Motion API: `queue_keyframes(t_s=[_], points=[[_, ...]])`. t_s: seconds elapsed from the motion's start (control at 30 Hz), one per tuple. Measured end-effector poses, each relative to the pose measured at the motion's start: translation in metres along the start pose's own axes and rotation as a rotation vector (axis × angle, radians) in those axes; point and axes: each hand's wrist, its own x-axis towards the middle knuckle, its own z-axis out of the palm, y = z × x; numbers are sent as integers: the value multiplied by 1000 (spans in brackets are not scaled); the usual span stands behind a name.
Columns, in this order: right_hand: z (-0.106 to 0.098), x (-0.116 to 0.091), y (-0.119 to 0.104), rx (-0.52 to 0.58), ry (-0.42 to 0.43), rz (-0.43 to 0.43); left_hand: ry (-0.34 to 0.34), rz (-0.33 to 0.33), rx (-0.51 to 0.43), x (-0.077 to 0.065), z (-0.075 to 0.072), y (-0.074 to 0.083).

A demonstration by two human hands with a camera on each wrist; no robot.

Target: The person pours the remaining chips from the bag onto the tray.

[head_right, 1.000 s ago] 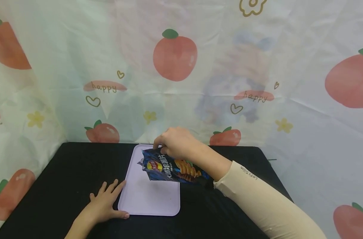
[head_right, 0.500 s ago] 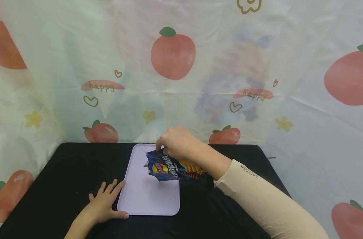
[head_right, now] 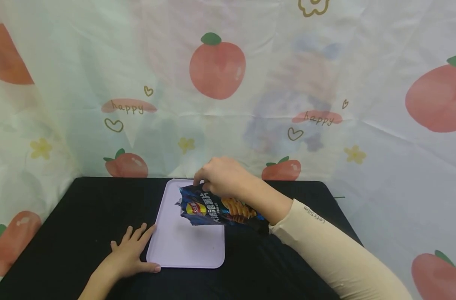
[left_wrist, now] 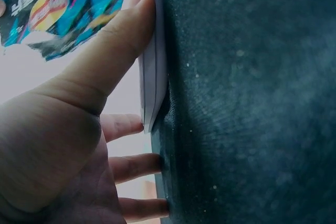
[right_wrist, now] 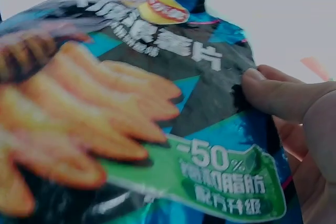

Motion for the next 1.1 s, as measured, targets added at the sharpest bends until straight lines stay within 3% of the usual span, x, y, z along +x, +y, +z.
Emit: queue_keyframes(t_s=[0.9,1.1], points=[[6,0,-5,-68,-12,-14,-3,-11,-2,1,1,-4],[2,-3,-7,-20,-18,5,-3,-2,-5,2,2,-4]])
